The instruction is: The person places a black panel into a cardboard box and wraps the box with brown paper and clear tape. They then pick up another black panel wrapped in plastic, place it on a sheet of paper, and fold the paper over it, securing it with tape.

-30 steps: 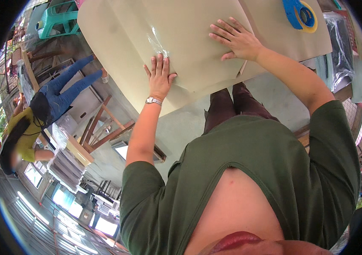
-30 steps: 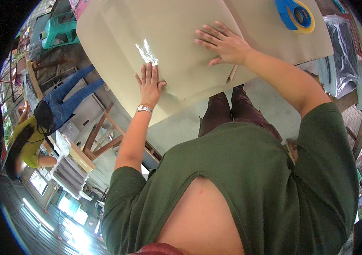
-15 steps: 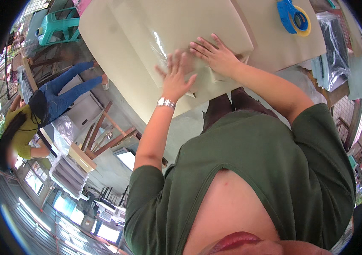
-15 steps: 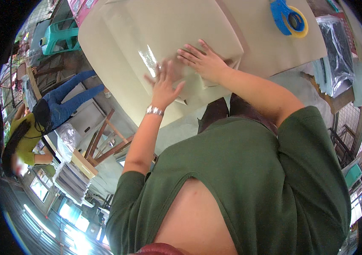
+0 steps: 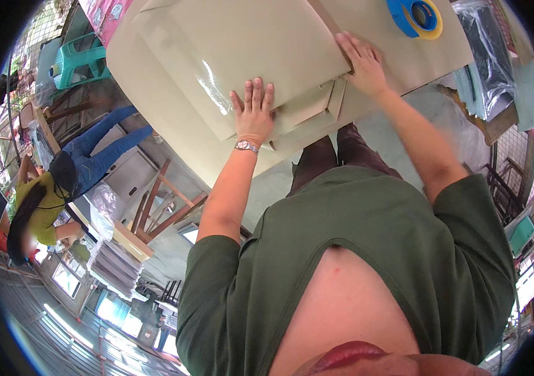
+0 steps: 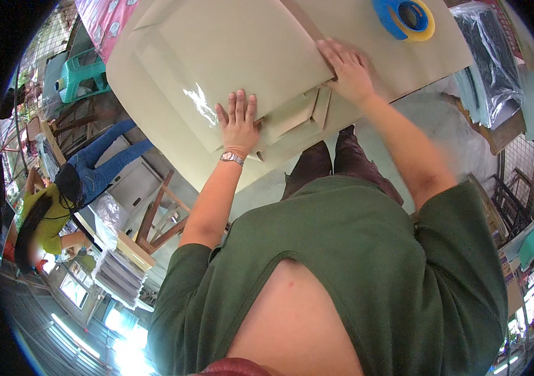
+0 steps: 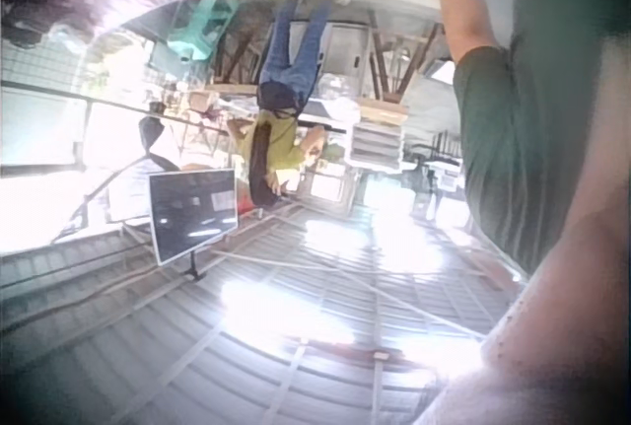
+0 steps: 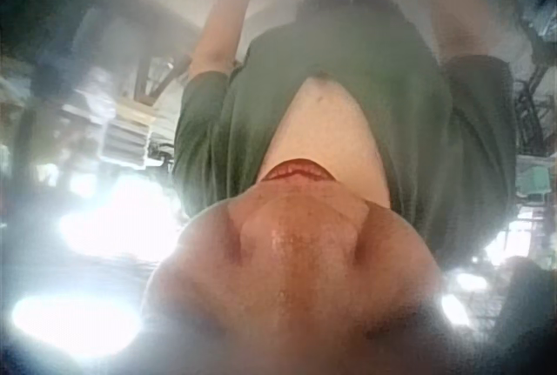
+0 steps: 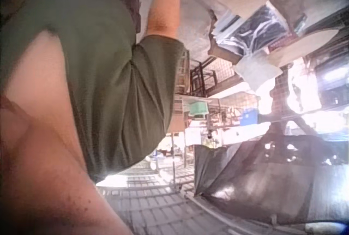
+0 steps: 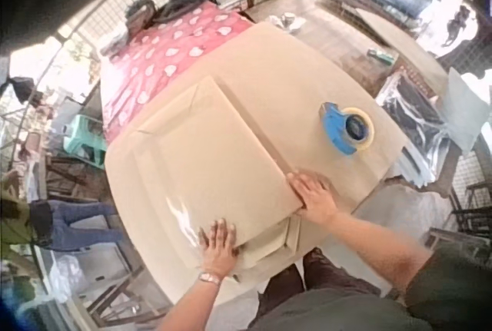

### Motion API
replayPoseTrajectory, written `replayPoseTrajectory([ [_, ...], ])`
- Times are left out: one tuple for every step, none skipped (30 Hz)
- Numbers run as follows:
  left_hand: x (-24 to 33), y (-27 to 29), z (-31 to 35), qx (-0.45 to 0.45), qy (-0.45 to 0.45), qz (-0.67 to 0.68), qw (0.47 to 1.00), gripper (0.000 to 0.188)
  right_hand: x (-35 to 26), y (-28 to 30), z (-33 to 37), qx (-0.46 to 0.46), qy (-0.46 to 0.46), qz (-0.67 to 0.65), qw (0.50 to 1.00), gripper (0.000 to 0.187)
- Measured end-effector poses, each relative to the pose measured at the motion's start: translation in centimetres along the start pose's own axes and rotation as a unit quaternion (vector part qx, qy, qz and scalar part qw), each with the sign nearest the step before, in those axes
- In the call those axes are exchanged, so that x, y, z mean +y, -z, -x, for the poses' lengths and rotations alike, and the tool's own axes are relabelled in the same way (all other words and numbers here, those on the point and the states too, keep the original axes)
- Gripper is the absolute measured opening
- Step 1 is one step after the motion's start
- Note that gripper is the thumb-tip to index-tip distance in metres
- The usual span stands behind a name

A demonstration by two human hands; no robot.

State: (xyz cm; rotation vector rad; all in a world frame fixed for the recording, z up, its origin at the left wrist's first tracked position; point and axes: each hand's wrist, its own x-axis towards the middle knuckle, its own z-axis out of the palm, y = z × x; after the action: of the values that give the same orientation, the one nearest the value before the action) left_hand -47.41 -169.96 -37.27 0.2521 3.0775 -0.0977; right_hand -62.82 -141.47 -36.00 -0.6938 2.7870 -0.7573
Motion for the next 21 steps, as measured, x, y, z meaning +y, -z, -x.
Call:
replayPoseTrajectory([
  [0.1, -0.1, 0.0, 0.009, 0.004, -0.026, 1.0, 0.071, -0.6, -0.8, 0.8, 0.033, -0.055, -0.029, 0.998, 0.087],
  [0.4, -0.3, 0.0, 0.019, 0.008, -0.051, 0.998, 0.07, -1.6, -1.8, 2.3, 0.066, -0.11, -0.058, 0.99, 0.084],
  [0.4, -0.3, 0.2, 0.025, 0.008, -0.076, 0.997, 0.07, -2.7, -3.0, 4.3, 0.097, -0.169, -0.088, 0.977, 0.081],
  [0.3, -0.2, 0.0, 0.035, 0.006, -0.049, 0.998, 0.07, -3.5, -4.9, 6.7, 0.104, -0.229, -0.155, 0.956, 0.071],
  [0.4, -0.3, 0.0, 0.047, 0.008, -0.022, 0.999, 0.07, -4.1, -6.2, 8.7, 0.108, -0.28, -0.219, 0.928, 0.061],
  [0.4, -0.4, 0.3, 0.054, 0.018, 0.005, 0.998, 0.071, -5.3, -5.5, 9.2, 0.021, -0.344, -0.342, 0.874, 0.05],
  [0.4, -0.4, 0.6, 0.049, 0.02, -0.006, 0.999, 0.071, -7.1, -3.9, 8.8, -0.068, -0.4, -0.454, 0.793, 0.04],
  [0.4, -0.2, 0.5, 0.047, 0.019, -0.016, 0.999, 0.071, -8.5, -2.6, 8.3, -0.151, -0.445, -0.552, 0.689, 0.032],
  [0.3, 0.1, 0.1, 0.048, 0.016, -0.029, 0.998, 0.071, -9.1, -2.2, 7.7, -0.207, -0.441, -0.58, 0.653, 0.028],
  [0.3, 0.5, 0.0, 0.037, 0.017, 0.007, 0.999, 0.066, -9.6, -2.0, 7.0, -0.262, -0.434, -0.605, 0.614, 0.025],
  [0.3, 0.8, -0.1, 0.026, 0.018, 0.042, 0.999, 0.062, -10.2, -1.8, 6.2, -0.317, -0.425, -0.626, 0.572, 0.026],
  [0.1, 1.3, -0.1, 0.015, 0.02, 0.078, 0.997, 0.058, -10.7, -1.5, 4.8, -0.296, -0.417, -0.647, 0.565, 0.027],
  [-0.5, 2.4, -0.3, -0.03, 0.011, 0.148, 0.989, 0.056, -11.2, -1.2, 3.4, -0.272, -0.414, -0.668, 0.555, 0.028],
  [-1.8, 3.5, -0.7, -0.075, 0.001, 0.217, 0.973, 0.054, -11.9, -0.9, 2.4, -0.247, -0.411, -0.689, 0.544, 0.029],
  [-3.5, 4.6, -1.0, -0.114, -0.004, 0.282, 0.953, 0.053, -13.1, -0.3, 1.4, -0.21, -0.446, -0.714, 0.498, 0.028],
  [-5.5, 5.4, -0.8, -0.17, -0.001, 0.376, 0.911, 0.052, -13.8, -0.6, 0.7, -0.169, -0.463, -0.725, 0.481, 0.027],
  [-7.9, 5.9, -0.6, -0.223, 0.0, 0.467, 0.855, 0.051, -13.9, -1.0, -0.2, -0.126, -0.48, -0.734, 0.463, 0.026],
  [-9.0, 6.5, -0.4, -0.273, 0.004, 0.551, 0.788, 0.05, -14.0, -1.4, -1.1, -0.086, -0.496, -0.741, 0.444, 0.025],
  [-8.1, 6.6, 0.5, -0.156, -0.092, 0.375, 0.909, 0.039, -13.7, -1.4, -1.6, -0.074, -0.496, -0.742, 0.444, 0.024],
  [-7.5, 6.4, 0.3, -0.201, -0.035, 0.388, 0.899, 0.033, -13.2, -1.2, -2.0, -0.061, -0.497, -0.744, 0.443, 0.023],
  [-7.0, 6.0, -0.1, -0.243, 0.022, 0.4, 0.884, 0.028, -12.9, -1.1, -2.2, -0.047, -0.497, -0.744, 0.444, 0.022],
])
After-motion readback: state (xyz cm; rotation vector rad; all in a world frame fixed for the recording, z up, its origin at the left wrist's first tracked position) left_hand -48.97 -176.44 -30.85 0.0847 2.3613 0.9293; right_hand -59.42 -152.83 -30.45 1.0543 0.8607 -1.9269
